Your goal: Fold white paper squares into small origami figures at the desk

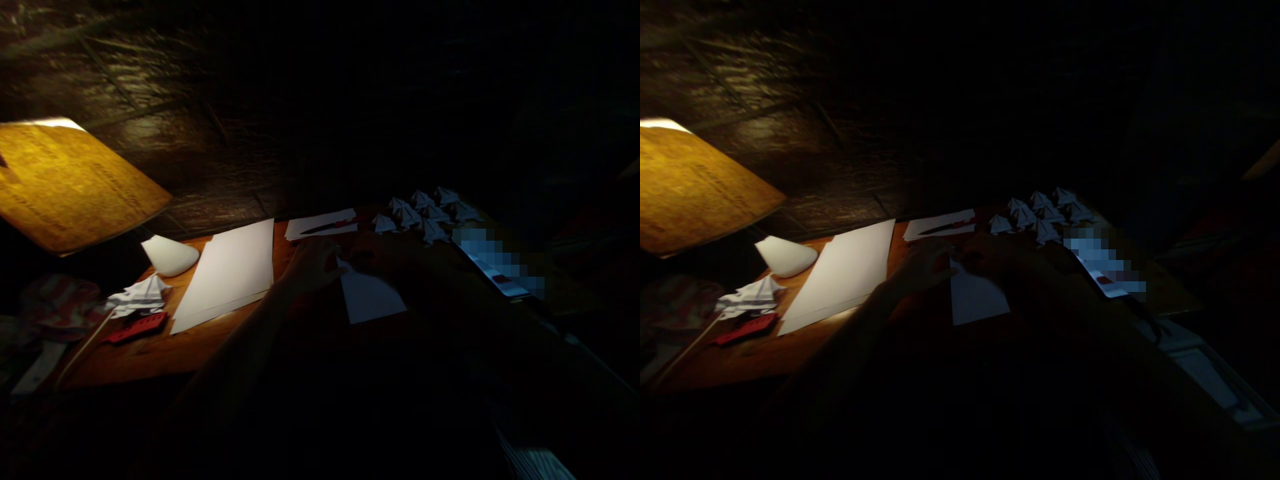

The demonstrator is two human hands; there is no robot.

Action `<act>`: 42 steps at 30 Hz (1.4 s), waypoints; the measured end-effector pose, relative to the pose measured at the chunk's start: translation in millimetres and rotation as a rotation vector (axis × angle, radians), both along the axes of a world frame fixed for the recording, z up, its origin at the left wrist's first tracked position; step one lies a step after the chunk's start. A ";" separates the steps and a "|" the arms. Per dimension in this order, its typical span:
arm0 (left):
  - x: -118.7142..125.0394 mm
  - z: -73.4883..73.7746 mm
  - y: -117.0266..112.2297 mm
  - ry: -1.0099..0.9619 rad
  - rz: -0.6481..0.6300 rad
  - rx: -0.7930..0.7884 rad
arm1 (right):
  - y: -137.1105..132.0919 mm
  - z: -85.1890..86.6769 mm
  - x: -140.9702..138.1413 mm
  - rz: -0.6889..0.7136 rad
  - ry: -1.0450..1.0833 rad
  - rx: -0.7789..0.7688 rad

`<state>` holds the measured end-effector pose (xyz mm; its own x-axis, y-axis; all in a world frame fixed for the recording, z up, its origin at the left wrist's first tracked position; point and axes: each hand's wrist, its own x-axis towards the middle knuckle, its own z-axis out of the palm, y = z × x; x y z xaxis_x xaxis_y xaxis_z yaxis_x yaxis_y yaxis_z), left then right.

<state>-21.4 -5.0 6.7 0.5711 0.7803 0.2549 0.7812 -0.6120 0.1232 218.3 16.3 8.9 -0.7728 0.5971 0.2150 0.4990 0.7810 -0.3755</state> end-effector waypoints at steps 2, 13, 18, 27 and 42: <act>0.2 1.1 -1.0 0.007 0.011 -0.009 | -4.0 5.4 -2.4 -0.018 -0.020 -0.005; 2.5 3.8 -2.9 0.008 0.029 0.005 | -4.6 6.3 -3.1 -0.080 -0.041 -0.011; 3.2 4.7 -3.0 0.030 0.038 -0.006 | -7.0 10.7 5.1 -0.153 -0.087 0.043; 2.0 2.0 -3.7 0.031 0.016 0.032 | -10.8 16.5 6.3 -0.217 -0.184 0.088; 5.5 -1.5 -3.4 0.024 -0.098 -0.049 | 4.9 2.7 10.5 -0.152 -0.099 -0.017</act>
<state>-15.9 -8.4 5.2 0.6506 0.7319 0.2026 0.7213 -0.6790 0.1367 228.8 21.2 11.6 -0.6906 0.7113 0.1310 0.6458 0.6880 -0.3310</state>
